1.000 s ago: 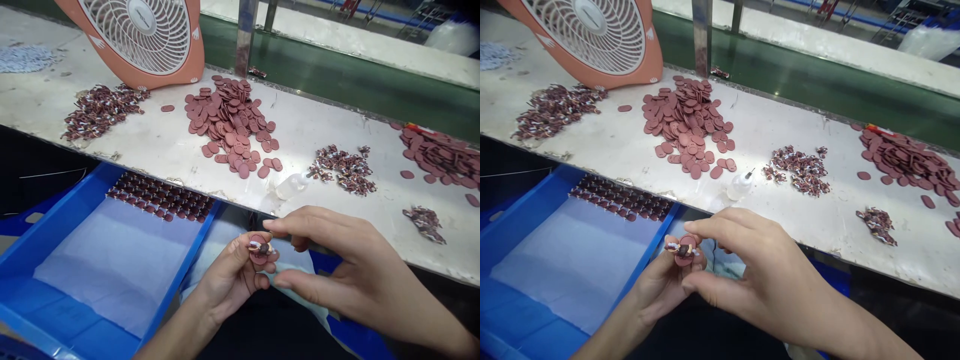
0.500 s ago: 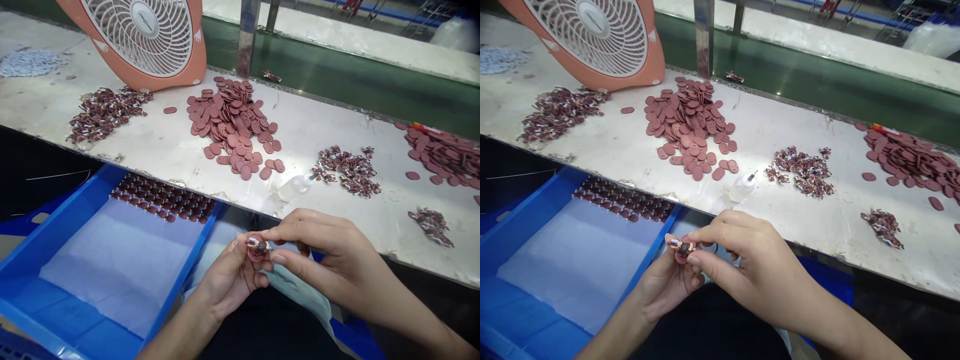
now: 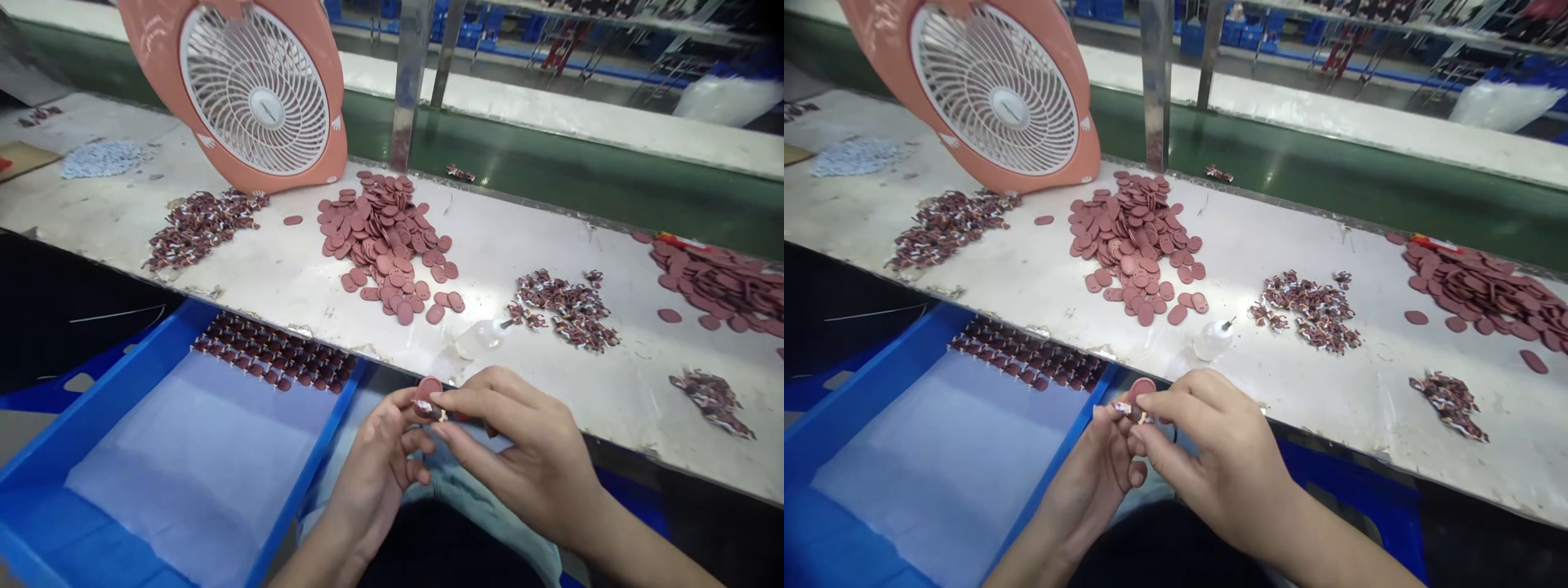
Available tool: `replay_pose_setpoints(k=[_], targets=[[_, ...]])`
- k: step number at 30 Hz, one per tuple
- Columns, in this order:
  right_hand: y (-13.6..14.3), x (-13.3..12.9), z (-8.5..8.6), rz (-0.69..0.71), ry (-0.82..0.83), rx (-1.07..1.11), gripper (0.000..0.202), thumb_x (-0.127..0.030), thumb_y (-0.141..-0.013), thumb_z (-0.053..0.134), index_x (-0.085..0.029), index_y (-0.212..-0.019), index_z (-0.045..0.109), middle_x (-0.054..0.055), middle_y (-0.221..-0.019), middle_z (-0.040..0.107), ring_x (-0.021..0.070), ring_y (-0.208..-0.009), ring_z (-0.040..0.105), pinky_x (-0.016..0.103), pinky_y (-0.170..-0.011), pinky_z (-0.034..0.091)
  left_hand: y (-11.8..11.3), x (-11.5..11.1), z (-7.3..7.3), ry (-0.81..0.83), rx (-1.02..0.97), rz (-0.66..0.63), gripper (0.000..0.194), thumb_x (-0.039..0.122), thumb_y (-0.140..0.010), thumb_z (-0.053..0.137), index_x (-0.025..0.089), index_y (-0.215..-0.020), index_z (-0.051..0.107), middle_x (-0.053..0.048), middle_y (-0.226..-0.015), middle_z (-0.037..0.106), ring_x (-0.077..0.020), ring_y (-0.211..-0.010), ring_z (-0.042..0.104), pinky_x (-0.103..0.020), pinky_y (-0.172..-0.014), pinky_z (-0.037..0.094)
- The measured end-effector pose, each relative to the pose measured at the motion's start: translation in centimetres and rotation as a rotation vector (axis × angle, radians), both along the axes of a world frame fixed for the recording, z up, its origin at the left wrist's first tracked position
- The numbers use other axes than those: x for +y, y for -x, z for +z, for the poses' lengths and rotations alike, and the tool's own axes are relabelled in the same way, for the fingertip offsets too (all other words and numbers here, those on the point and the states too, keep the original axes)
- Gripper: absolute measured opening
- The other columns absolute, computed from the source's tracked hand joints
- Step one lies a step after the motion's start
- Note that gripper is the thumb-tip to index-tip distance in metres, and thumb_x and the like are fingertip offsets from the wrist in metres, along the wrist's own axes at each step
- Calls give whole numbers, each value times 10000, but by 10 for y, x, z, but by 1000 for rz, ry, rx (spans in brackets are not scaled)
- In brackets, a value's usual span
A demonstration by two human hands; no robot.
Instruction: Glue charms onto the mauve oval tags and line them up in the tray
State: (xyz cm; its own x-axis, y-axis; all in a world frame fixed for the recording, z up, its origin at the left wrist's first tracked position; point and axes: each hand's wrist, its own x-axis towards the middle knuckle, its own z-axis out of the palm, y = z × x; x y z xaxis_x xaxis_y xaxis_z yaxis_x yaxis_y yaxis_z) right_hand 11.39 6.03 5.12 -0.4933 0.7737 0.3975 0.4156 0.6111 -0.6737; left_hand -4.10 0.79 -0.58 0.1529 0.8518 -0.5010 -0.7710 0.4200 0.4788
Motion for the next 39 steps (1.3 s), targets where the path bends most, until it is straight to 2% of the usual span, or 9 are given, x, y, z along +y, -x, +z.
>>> replay_pose_setpoints(k=[3, 6, 13, 16, 19, 24, 28, 32, 39], targets=[[6, -4, -10, -67, -265, -55, 228, -96, -884, 640, -148, -1104, 660, 48, -786, 664, 162, -702, 600, 281, -599, 519, -1, -2, 8, -67, 270, 182, 382, 467, -674, 849, 183, -877, 693, 24, -723, 611, -59, -537, 490, -163, -481, 439], [13, -6, -17, -63, -437, -93, 267, -61, -859, 653, -94, -1124, 644, 69, -758, 671, 173, -648, 549, 298, -548, 491, -2, -3, 13, -101, 377, 226, 352, 415, -645, 878, 181, -817, 679, 34, -688, 591, -62, -520, 450, -179, -481, 408], [25, -12, -22, -38, -460, -78, 257, -60, -845, 665, -89, -1100, 649, 73, -750, 684, 168, -617, 549, 297, -525, 479, -3, -4, 18, -70, 458, 296, 272, 357, -691, 851, 178, -719, 647, 41, -699, 567, -54, -525, 430, -175, -487, 397], [22, -19, -20, 0, -496, -75, 264, -77, -823, 697, -75, -1085, 665, 54, -697, 668, 157, -573, 531, 291, -496, 461, 4, -7, 12, -41, 497, 296, 271, 387, -713, 825, 182, -751, 652, 16, -786, 623, -60, -553, 471, -180, -504, 426], [13, -25, -18, 46, -535, -75, 187, -71, -811, 705, -83, -997, 688, 37, -662, 661, 139, -550, 521, 273, -487, 456, 29, -12, -9, 12, 758, 331, 337, 492, -716, 775, 189, -813, 662, -40, -904, 674, -118, -656, 569, -205, -502, 466], [-8, -30, -32, -1, -509, -85, 120, -46, -837, 691, -83, -952, 695, 38, -651, 660, 127, -578, 541, 265, -538, 477, 109, -22, -70, 175, 1195, 399, 440, 558, -696, 712, 187, -925, 651, -91, -961, 704, -236, -875, 670, -282, -601, 537], [-15, -29, -44, -18, -480, -82, 144, -10, -842, 683, -57, -978, 693, 47, -662, 653, 124, -610, 542, 260, -568, 484, 162, -23, -113, 222, 1474, 249, 305, 466, -707, 706, 196, -848, 685, -71, -876, 737, -241, -831, 676, -370, -794, 530], [-15, -26, -46, -20, -464, -89, 143, 1, -850, 673, -51, -982, 689, 52, -679, 654, 122, -634, 552, 255, -596, 494, 177, -16, -136, 240, 1681, -21, 169, 373, -791, 681, 232, -873, 725, -37, -900, 739, -230, -844, 665, -386, -819, 509], [-16, -24, -47, -47, -473, -100, 143, 7, -851, 669, -54, -980, 682, 50, -678, 649, 122, -635, 557, 263, -621, 503, 179, -4, -153, 296, 1866, -312, 272, 390, -927, 599, 177, -1083, 662, -69, -1053, 687, -214, -942, 649, -444, -861, 531]])
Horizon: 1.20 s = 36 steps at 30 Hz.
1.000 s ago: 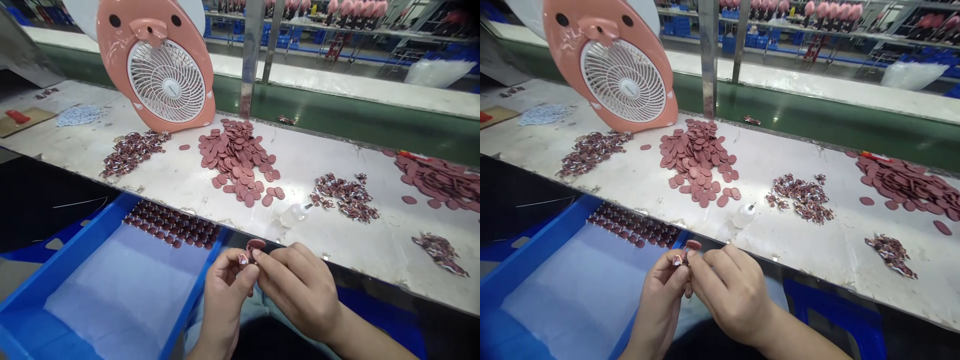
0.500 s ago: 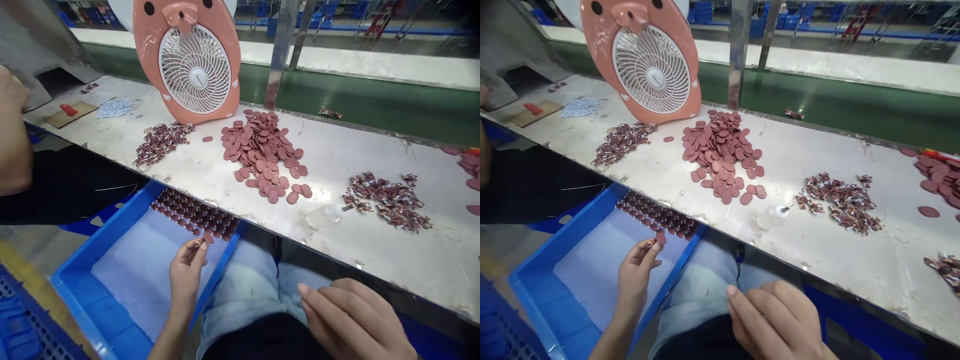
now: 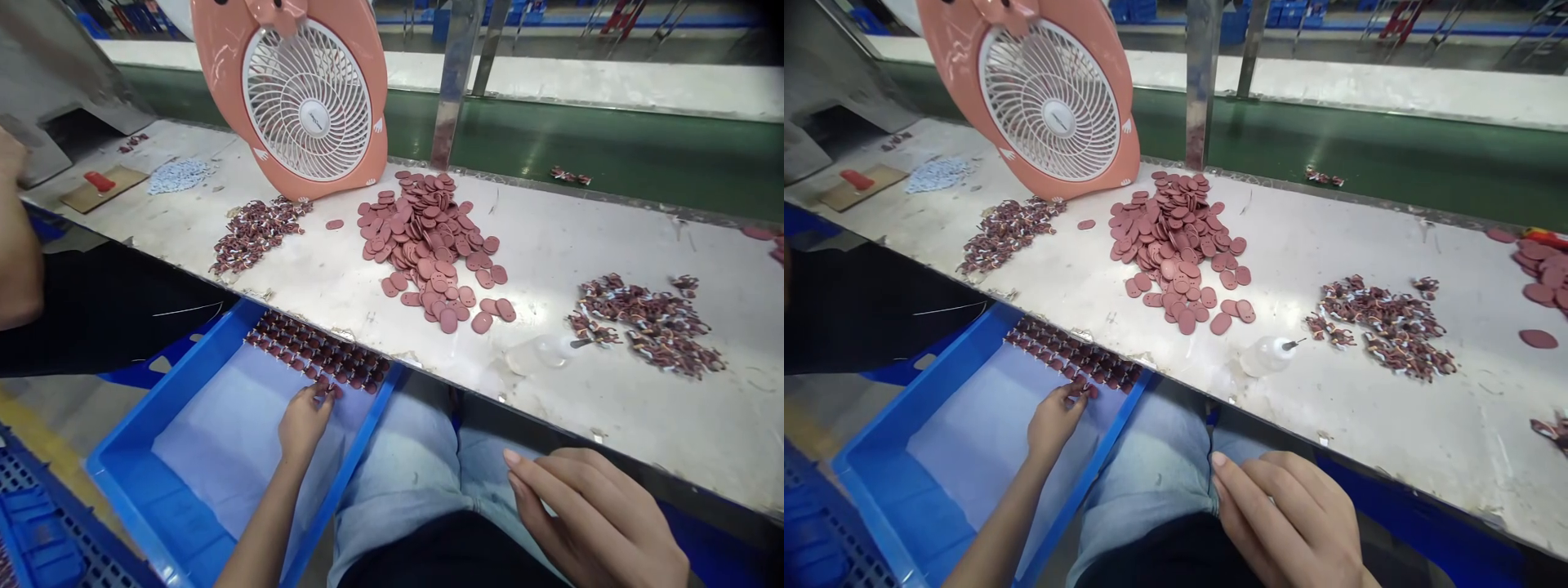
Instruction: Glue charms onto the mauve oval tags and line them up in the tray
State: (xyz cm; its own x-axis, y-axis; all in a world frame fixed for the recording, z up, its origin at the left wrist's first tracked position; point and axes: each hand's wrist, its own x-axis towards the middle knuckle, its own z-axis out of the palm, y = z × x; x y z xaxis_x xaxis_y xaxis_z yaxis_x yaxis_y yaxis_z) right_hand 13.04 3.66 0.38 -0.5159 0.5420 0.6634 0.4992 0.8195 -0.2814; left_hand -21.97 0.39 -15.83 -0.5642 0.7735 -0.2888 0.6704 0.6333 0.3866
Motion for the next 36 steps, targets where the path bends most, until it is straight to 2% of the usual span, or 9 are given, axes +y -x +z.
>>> replay_pose_setpoints(k=[13, 23, 26, 29, 33, 36], targets=[[-5, 0, -7, -15, 30, 19, 239, 36, -808, 698, -68, -1023, 676, 52, -684, 653, 136, -619, 574, 276, -586, 506, 3, 6, -9, 99, 67, -20, 322, 400, -942, 577, 184, -1175, 632, -89, -1148, 665, -231, -1001, 647, -456, -866, 545], [-7, -1, -10, -25, 40, 24, 237, 41, -805, 698, -62, -1017, 673, 59, -695, 659, 138, -627, 586, 277, -594, 510, -2, 7, -5, 85, 64, 8, 323, 417, -943, 569, 179, -1149, 638, -82, -1110, 674, -215, -948, 654, -435, -837, 551], [-7, -1, -9, -29, 33, 20, 239, 39, -801, 699, -67, -1014, 673, 54, -695, 659, 140, -620, 592, 277, -591, 512, -4, 8, -4, 62, 86, 22, 346, 450, -935, 569, 182, -1141, 641, -82, -1117, 669, -209, -915, 651, -431, -817, 549], [-7, -1, -9, -33, 32, 23, 253, 49, -789, 699, -64, -1014, 673, 55, -693, 657, 144, -620, 592, 279, -585, 511, -7, 11, -3, 1, 130, 19, 363, 477, -935, 550, 207, -1159, 644, -100, -1227, 623, -217, -951, 638, -431, -822, 541], [-7, -1, -10, -43, 43, 30, 268, 46, -792, 696, -79, -1029, 675, 45, -693, 655, 143, -619, 585, 280, -584, 514, -7, 21, -4, -63, 169, -24, 334, 432, -926, 582, 205, -1165, 639, -103, -1241, 611, -248, -1066, 607, -450, -870, 530], [-8, -2, -11, -39, 38, 31, 265, 56, -784, 702, -73, -1014, 674, 49, -697, 656, 142, -624, 578, 281, -581, 509, -5, 28, -6, -84, 172, -60, 319, 403, -920, 607, 182, -1148, 636, -98, -1216, 629, -249, -1068, 613, -460, -876, 537]])
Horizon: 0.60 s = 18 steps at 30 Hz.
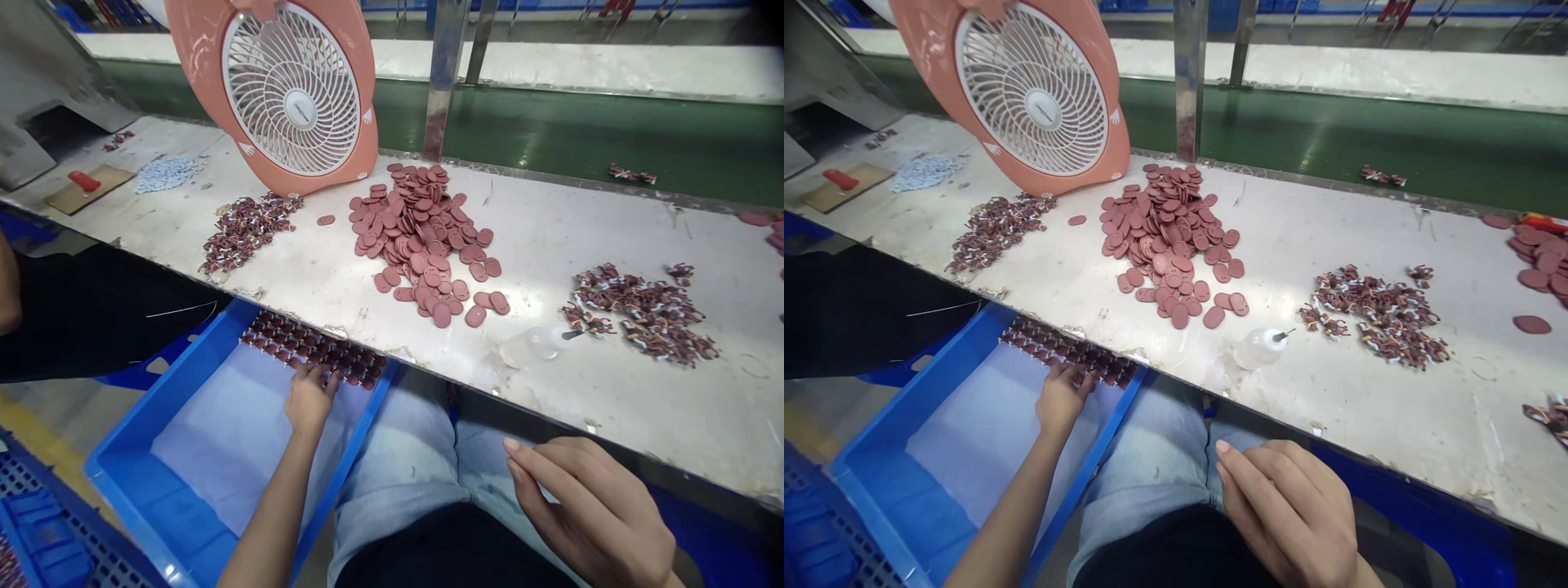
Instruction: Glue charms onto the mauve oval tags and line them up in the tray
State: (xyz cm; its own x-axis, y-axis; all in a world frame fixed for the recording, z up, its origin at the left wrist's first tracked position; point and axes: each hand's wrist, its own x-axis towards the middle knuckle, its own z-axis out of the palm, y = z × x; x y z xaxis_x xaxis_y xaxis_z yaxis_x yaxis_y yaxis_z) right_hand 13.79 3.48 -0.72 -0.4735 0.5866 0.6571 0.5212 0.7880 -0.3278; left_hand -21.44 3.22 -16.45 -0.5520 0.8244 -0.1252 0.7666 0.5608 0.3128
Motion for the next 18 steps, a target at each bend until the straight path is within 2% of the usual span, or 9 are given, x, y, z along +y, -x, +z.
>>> replay_pose_setpoints(k=[9, 13, 18], targets=[[-2, 1, 1, -13, -10, 10, 259, 56, -784, 693, -70, -1010, 676, 44, -691, 652, 139, -605, 587, 277, -567, 503, 2, 5, -12, -12, -2, 14, 294, 385, -930, 599, 179, -1136, 639, -95, -1184, 646, -225, -1004, 640, -432, -839, 558], [-1, 2, 1, -29, -17, 16, 266, 45, -790, 689, -92, -1019, 681, 32, -687, 648, 135, -595, 586, 271, -566, 506, -2, 3, -9, -32, 9, 14, 296, 382, -929, 602, 180, -1143, 636, -93, -1177, 647, -222, -990, 642, -427, -832, 560], [-7, 2, -1, -45, -25, 11, 281, 53, -775, 706, -74, -1025, 680, 45, -689, 651, 140, -607, 577, 276, -576, 498, -18, -5, -1, -97, 56, -14, 342, 420, -931, 582, 181, -1173, 623, -112, -1276, 597, -241, -1050, 615, -441, -850, 545]])
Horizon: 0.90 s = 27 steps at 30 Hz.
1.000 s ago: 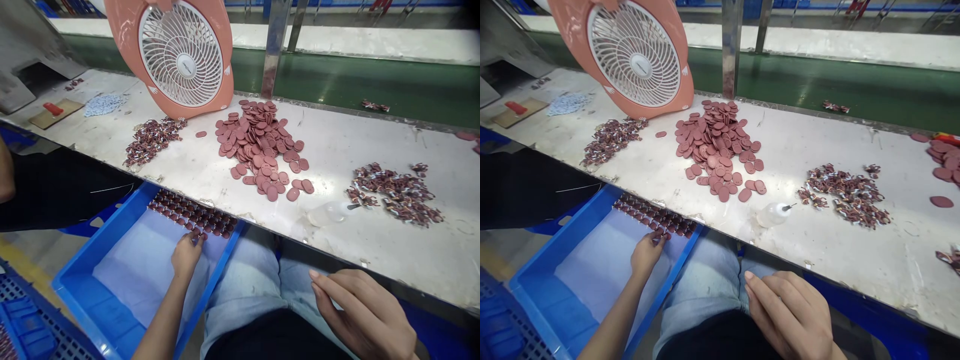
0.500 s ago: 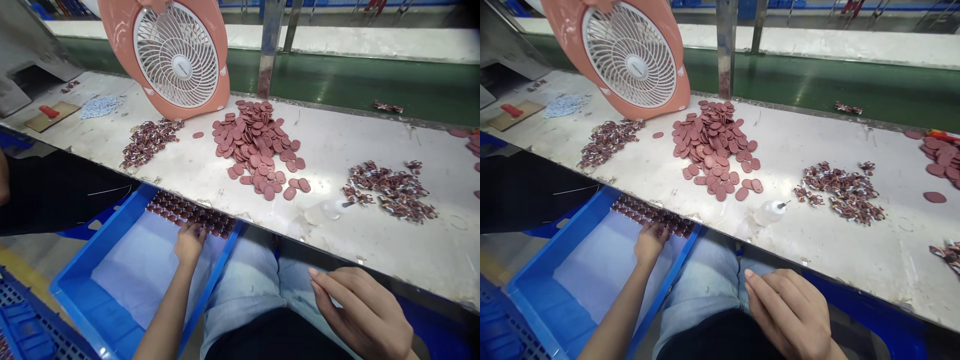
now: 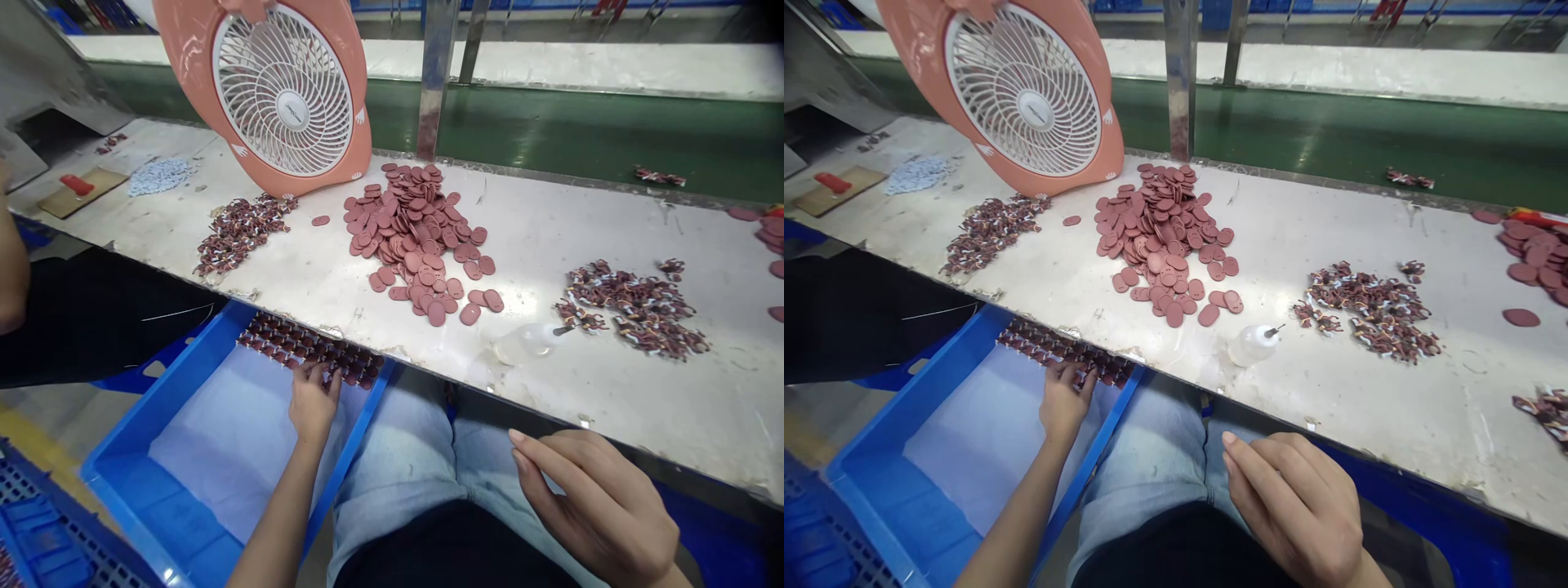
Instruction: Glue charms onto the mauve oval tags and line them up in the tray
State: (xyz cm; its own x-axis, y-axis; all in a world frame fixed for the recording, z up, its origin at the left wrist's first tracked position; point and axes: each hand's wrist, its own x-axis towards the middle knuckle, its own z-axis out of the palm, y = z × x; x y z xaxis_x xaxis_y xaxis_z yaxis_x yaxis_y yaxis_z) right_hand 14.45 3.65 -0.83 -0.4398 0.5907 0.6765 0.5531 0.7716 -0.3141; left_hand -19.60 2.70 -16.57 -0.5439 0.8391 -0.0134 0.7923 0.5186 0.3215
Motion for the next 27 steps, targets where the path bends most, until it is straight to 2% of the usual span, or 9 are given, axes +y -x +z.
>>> replay_pose_setpoints(k=[4, 7, 16, 19, 22, 25, 27], targets=[[-6, 0, -3, -20, 5, -2, 311, 38, -774, 710, -97, -1053, 684, 43, -716, 665, 146, -614, 588, 281, -584, 499, -9, -2, 0, -6, 20, -83, 298, 446, -895, 617, 186, -1016, 698, -106, -1216, 619, -255, -1076, 588, -442, -888, 512], [-8, 0, -5, -28, 6, -4, 333, 32, -772, 717, -106, -1074, 682, 39, -720, 665, 147, -617, 592, 283, -594, 501, -8, 0, -4, -4, 37, -98, 256, 420, -891, 613, 200, -940, 735, -107, -1175, 632, -274, -1078, 579, -434, -883, 502], [-8, 1, -7, -35, -2, -1, 344, 33, -775, 717, -111, -1085, 683, 40, -725, 661, 144, -621, 589, 281, -597, 504, -7, 0, -7, -6, 65, -118, 241, 403, -898, 612, 184, -942, 702, -85, -1146, 652, -249, -1063, 588, -435, -882, 493], [-9, 0, -9, -39, 6, -5, 359, 32, -763, 726, -120, -1085, 686, 35, -731, 666, 144, -617, 598, 281, -596, 506, -8, -1, -5, -12, 75, -119, 244, 415, -892, 608, 199, -912, 719, -94, -1134, 650, -262, -1047, 599, -417, -868, 499], [-11, -2, -10, -42, 12, -8, 354, 44, -749, 733, -108, -1066, 690, 44, -738, 670, 149, -623, 605, 285, -598, 506, -12, -1, -2, -30, 92, -128, 299, 463, -891, 587, 211, -964, 732, -114, -1175, 620, -284, -1039, 602, -406, -862, 498], [-11, -2, -9, -43, 10, -9, 343, 52, -750, 734, -98, -1055, 690, 49, -740, 670, 145, -628, 596, 284, -594, 500, -17, -2, 1, -39, 104, -178, 326, 489, -891, 575, 228, -995, 740, -116, -1211, 601, -304, -1065, 583, -415, -885, 478], [-10, -2, -9, -40, 6, -9, 330, 48, -756, 735, -97, -1049, 690, 50, -743, 669, 142, -633, 591, 282, -595, 500, -20, -3, 0, -33, 104, -228, 282, 474, -887, 588, 251, -933, 754, -100, -1193, 618, -311, -1081, 570, -415, -881, 466]])
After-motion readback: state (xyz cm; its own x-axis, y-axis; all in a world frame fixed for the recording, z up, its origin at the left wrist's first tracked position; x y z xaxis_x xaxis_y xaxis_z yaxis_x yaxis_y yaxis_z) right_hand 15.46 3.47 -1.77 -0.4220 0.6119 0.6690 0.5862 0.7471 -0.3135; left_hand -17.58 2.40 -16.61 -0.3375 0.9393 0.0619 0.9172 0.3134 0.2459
